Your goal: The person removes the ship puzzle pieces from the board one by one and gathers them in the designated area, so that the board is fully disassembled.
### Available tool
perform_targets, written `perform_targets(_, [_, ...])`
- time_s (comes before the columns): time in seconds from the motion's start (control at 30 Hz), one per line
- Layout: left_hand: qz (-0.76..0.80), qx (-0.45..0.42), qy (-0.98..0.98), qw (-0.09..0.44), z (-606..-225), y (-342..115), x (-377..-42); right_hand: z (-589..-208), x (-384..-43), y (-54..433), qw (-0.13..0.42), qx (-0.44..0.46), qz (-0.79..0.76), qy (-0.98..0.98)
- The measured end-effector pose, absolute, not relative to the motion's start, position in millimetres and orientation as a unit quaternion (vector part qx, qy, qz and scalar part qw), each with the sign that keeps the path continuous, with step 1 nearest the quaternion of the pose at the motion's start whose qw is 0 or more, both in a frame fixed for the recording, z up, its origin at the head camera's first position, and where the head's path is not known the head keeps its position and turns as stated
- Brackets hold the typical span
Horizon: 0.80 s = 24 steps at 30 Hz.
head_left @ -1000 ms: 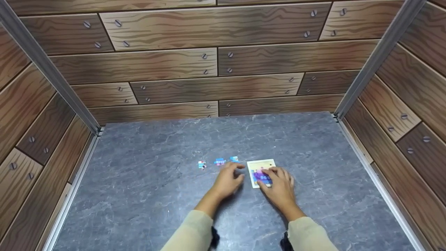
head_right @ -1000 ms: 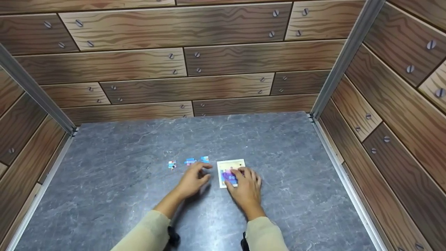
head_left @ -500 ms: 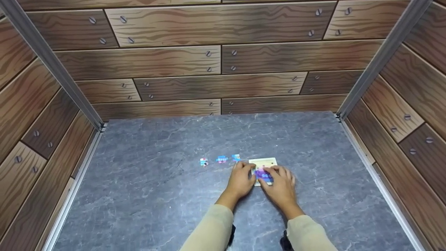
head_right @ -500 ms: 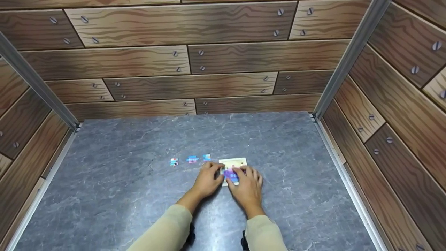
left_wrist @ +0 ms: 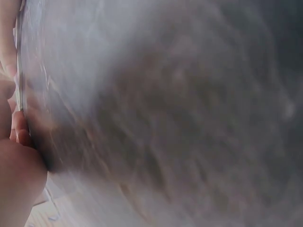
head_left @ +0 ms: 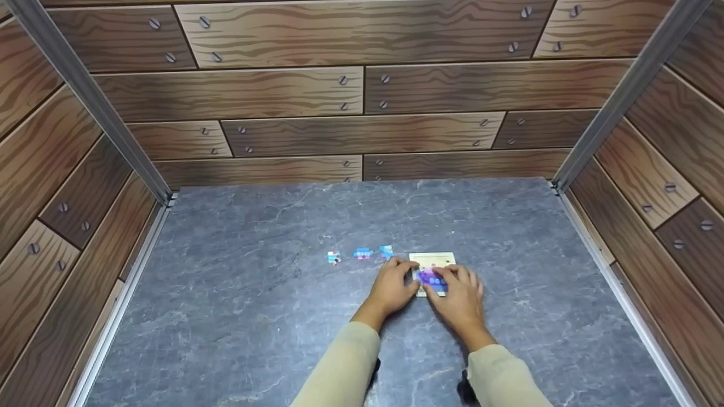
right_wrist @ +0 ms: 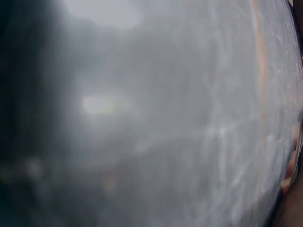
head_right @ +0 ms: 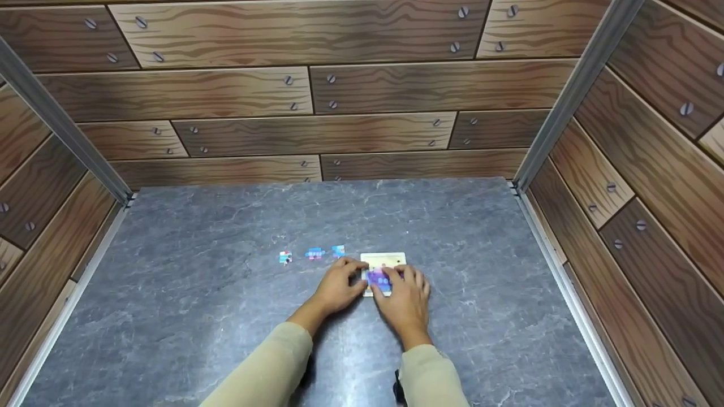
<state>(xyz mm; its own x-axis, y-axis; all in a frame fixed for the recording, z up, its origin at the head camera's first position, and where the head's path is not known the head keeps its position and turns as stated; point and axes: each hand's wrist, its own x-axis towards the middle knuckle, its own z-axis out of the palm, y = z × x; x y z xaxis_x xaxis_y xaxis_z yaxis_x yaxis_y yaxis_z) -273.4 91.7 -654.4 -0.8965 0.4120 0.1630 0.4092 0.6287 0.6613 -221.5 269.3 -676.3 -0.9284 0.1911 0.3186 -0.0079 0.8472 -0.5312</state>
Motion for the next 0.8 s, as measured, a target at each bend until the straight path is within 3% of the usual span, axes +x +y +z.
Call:
perform_targets(0.33, [0.357, 0.231, 0.904, 0.043, -649.9, 89.4, -276.6, -674.7, -222.3, 269.5, 0.160, -0.055, 0.269, -0.948])
perform_targets(0.8, [0.379, 0.214, 0.899, 0.044, -647.9, 94.4, -277.9, -672.4, -221.0, 270.2, 0.133, -0.065, 0.267, -0.952])
